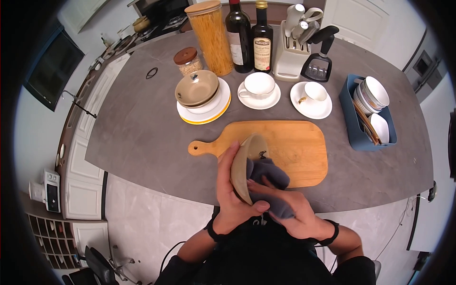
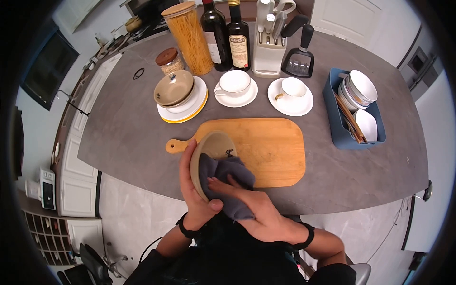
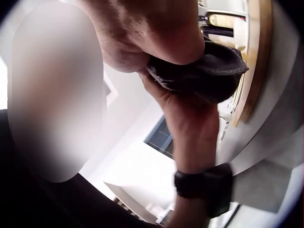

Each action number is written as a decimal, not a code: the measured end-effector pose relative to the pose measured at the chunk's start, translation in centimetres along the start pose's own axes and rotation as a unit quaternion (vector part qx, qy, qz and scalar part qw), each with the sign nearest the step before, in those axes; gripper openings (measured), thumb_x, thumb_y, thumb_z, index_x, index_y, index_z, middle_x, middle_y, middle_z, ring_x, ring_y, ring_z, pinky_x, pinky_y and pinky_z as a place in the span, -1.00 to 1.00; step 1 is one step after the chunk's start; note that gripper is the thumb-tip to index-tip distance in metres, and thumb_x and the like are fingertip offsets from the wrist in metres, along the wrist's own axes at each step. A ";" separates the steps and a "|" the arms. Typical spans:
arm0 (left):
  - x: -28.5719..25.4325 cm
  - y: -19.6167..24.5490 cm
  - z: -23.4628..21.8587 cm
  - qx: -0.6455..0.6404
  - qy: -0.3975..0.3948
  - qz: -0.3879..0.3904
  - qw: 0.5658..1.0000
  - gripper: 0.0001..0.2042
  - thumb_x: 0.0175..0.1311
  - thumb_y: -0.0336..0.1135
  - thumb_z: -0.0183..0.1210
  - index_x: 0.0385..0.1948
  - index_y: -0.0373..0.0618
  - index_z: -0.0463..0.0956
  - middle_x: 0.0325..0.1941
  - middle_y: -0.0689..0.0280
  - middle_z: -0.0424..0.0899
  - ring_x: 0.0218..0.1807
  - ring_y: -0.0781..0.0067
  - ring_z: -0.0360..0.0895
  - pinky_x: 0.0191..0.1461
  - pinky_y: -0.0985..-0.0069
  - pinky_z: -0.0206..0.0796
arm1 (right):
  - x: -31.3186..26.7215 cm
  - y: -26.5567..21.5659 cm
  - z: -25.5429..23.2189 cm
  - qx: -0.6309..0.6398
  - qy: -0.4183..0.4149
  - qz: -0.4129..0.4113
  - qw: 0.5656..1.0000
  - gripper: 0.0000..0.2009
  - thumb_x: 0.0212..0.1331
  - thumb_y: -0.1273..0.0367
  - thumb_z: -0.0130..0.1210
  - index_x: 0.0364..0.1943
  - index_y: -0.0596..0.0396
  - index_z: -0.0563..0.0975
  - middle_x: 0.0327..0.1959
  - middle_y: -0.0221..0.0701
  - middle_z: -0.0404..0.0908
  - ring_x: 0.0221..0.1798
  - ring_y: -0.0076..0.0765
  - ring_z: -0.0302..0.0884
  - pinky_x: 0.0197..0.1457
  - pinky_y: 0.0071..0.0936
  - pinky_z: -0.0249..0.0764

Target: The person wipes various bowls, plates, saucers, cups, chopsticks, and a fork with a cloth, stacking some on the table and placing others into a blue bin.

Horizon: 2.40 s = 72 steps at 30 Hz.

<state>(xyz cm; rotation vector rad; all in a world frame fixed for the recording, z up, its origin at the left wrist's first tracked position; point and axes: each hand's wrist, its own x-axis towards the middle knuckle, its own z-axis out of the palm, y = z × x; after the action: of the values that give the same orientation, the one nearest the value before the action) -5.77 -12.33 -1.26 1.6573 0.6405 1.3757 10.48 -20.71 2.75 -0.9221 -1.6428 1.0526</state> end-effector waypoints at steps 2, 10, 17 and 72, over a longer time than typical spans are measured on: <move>-0.5 -1.3 0.4 0.018 -0.004 0.005 1.000 0.28 -0.18 0.34 0.54 0.50 -0.32 0.02 0.45 0.08 0.26 0.43 0.16 0.31 0.47 0.26 0.19 | -0.8 -0.2 1.1 0.225 0.079 0.094 0.967 -0.55 0.50 0.26 -0.06 0.33 0.26 0.37 0.32 -0.11 0.50 0.40 -0.05 0.45 0.52 -0.16 0.27; -1.4 0.2 1.0 -0.022 -0.053 -0.102 0.993 0.05 0.16 0.17 0.38 0.51 -0.28 -0.03 0.51 0.07 0.19 0.52 0.15 0.20 0.54 0.24 0.07 | 2.7 -3.3 -2.9 0.561 0.314 0.115 0.757 -0.38 0.51 0.01 -0.05 0.40 0.22 0.29 0.42 -0.16 0.41 0.41 -0.09 0.42 0.52 -0.04 0.31; -3.3 1.8 -0.8 -0.286 -0.085 -0.341 0.892 -0.04 0.27 0.16 0.18 0.53 -0.29 -0.07 0.56 0.08 0.11 0.58 0.21 0.10 0.59 0.27 -0.04 | 2.0 -3.3 -5.2 -0.275 -0.108 -0.068 0.953 -0.26 0.39 -0.17 0.00 0.39 0.18 0.35 0.57 0.03 0.08 0.62 0.22 -0.02 0.54 0.05 0.14; 15.4 -4.0 -7.1 0.613 -0.054 0.120 0.779 -0.79 0.28 -0.42 0.20 -0.07 -0.11 0.66 -0.14 0.07 0.71 0.02 0.06 0.61 0.36 0.05 0.25 | -10.9 6.5 -5.4 0.498 0.470 0.004 0.729 -0.30 0.49 -0.08 -0.12 0.55 -0.02 0.12 0.57 -0.28 0.18 0.57 -0.08 0.16 0.61 0.01 0.10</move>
<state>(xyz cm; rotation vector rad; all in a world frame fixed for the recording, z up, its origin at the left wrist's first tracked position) -8.00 4.32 3.29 2.8809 1.4885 0.9848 19.19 -27.18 -5.66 -0.5138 -0.1087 0.9964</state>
